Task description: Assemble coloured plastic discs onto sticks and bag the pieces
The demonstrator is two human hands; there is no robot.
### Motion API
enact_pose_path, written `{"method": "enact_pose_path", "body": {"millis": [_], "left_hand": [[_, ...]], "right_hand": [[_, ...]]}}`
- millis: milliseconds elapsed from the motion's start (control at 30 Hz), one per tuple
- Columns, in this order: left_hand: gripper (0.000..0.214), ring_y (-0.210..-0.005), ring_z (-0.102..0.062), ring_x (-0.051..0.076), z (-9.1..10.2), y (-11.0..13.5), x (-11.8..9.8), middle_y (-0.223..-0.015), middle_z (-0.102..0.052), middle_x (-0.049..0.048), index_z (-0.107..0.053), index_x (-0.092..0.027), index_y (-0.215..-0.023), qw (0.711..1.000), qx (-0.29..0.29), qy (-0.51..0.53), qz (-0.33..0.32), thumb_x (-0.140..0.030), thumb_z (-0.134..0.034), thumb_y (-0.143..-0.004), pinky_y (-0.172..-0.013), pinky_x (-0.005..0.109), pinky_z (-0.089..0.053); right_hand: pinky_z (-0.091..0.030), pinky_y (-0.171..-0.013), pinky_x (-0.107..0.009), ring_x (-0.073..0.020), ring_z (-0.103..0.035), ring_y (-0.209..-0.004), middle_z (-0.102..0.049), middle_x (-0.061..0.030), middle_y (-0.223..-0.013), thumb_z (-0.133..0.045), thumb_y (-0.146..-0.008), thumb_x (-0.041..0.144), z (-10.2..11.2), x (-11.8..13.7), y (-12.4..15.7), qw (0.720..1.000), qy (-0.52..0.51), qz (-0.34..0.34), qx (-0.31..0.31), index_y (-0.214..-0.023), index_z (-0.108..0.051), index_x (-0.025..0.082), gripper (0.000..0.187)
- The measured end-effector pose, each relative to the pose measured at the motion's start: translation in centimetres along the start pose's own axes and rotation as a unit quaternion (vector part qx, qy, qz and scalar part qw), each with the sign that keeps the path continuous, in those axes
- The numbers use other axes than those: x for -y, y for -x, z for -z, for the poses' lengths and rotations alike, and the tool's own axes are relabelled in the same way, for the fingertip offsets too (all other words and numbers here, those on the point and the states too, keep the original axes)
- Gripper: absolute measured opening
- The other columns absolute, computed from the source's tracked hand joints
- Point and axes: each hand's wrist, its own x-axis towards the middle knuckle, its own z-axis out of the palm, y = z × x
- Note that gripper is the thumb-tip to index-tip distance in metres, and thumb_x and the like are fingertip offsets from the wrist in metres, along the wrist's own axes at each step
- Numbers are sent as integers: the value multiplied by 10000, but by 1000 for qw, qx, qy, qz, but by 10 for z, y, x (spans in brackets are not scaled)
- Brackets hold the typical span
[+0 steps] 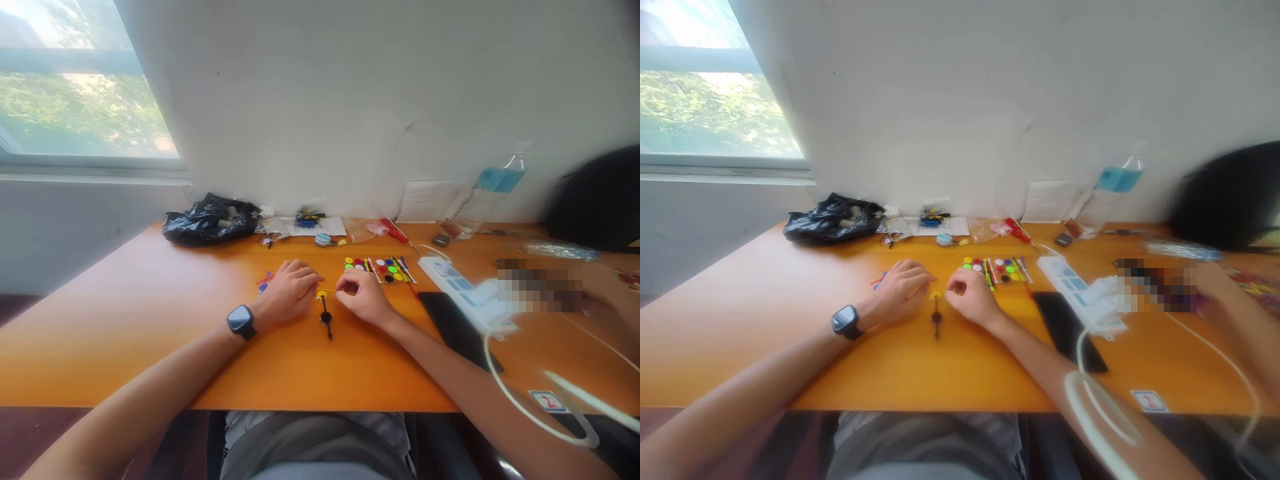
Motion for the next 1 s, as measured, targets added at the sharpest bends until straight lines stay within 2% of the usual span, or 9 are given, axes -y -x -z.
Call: {"method": "enact_pose_path", "body": {"millis": [200,433,700,1000], "left_hand": [[293,-1074,-587,249,-1,1,-1,-1082,-745,78,-666,-236,-1292,999,26,19,-32,-327,-479,-1085,-935,397,-425],[313,-906,-602,213,-2,0,2,-938,-730,69,-715,-230,-1181,999,39,13,-32,-298,-419,-1107,-848,370,-410],[320,-898,-617,209,-3,-1,1,-961,-738,74,-708,-219,-1174,999,38,15,-30,-327,-413,-1112,-849,364,-418],[238,-911,-607,217,-14,1,9,-1001,-739,69,-712,-221,-1137,999,34,23,-15,-311,-499,-1081,-876,363,-444]], "right_hand": [[-456,-614,-274,-164,-603,-684,-674,-18,-723,-626,-732,103,-2,-2,-1,998,-57,-18,0,-725,-693,196,114],[-544,-713,-303,-187,-686,-778,-741,-40,-851,-664,-824,190,-8,-9,1,992,-109,-50,29,-878,-724,196,80],[-575,-789,-333,-203,-713,-826,-753,-45,-873,-697,-889,275,-10,-8,1,989,-137,-42,20,-873,-732,208,77],[-560,-794,-332,-197,-696,-821,-752,-44,-890,-646,-920,214,-10,-8,2,995,-94,-12,18,-890,-731,208,90]]}}
